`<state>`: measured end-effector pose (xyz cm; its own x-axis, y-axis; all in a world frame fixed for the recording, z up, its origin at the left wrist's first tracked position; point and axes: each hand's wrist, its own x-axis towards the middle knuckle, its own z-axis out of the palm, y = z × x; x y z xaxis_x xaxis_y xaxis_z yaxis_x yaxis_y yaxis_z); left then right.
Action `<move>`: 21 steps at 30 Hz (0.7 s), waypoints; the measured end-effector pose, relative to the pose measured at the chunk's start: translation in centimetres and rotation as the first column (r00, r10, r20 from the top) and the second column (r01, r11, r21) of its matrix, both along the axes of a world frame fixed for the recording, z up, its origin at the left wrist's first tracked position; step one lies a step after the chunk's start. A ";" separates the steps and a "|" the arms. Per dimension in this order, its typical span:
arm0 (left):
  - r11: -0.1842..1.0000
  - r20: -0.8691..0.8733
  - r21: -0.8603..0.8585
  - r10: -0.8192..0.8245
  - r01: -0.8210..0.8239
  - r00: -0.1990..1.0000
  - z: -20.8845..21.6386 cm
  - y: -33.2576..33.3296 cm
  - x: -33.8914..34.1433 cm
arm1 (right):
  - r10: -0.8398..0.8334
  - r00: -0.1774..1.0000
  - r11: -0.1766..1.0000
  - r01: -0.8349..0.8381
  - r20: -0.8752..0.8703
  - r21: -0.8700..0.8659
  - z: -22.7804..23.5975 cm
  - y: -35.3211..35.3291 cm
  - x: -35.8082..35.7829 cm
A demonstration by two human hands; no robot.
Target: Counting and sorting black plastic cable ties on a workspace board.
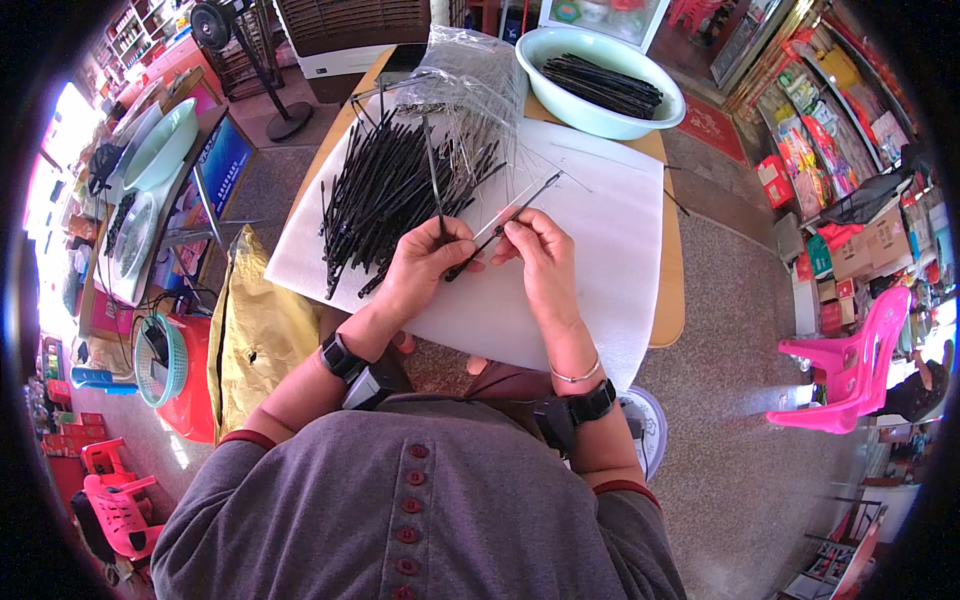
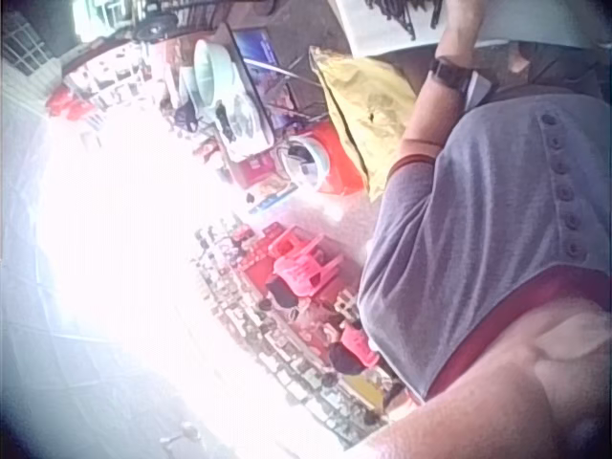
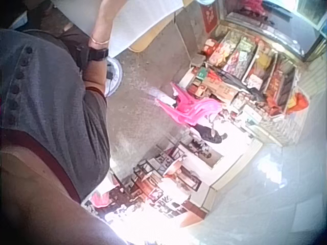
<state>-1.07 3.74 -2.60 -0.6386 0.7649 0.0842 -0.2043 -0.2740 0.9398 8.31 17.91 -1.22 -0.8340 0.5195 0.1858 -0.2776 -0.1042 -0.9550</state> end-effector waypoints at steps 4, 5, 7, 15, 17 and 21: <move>0.997 -0.097 -0.079 0.010 -0.017 0.995 -0.1 0.2 0.0 | -0.019 0.999 1.000 0.019 0.033 0.017 0.0 0.0 0.0; 0.993 -0.126 -0.116 0.017 -0.031 0.992 0.1 0.2 0.2 | -0.023 0.999 0.999 0.022 0.036 0.030 0.0 0.0 0.0; 0.987 -0.155 -0.151 0.022 -0.046 0.988 0.1 0.3 0.3 | -0.023 0.999 1.000 0.023 0.029 0.014 0.0 0.0 0.0; 0.979 -0.214 -0.177 0.060 -0.099 0.975 0.4 0.5 0.6 | -0.039 0.999 0.999 0.039 0.006 0.032 0.1 -0.2 -0.1; 0.970 -0.264 -0.219 0.044 -0.105 0.964 0.7 0.6 0.6 | -0.030 1.000 0.999 0.030 -0.002 0.016 0.0 -0.2 -0.1; 0.942 -0.459 -0.259 0.073 -0.212 0.885 0.7 1.5 0.6 | -0.042 0.999 0.999 0.043 -0.017 0.019 -0.2 0.0 0.0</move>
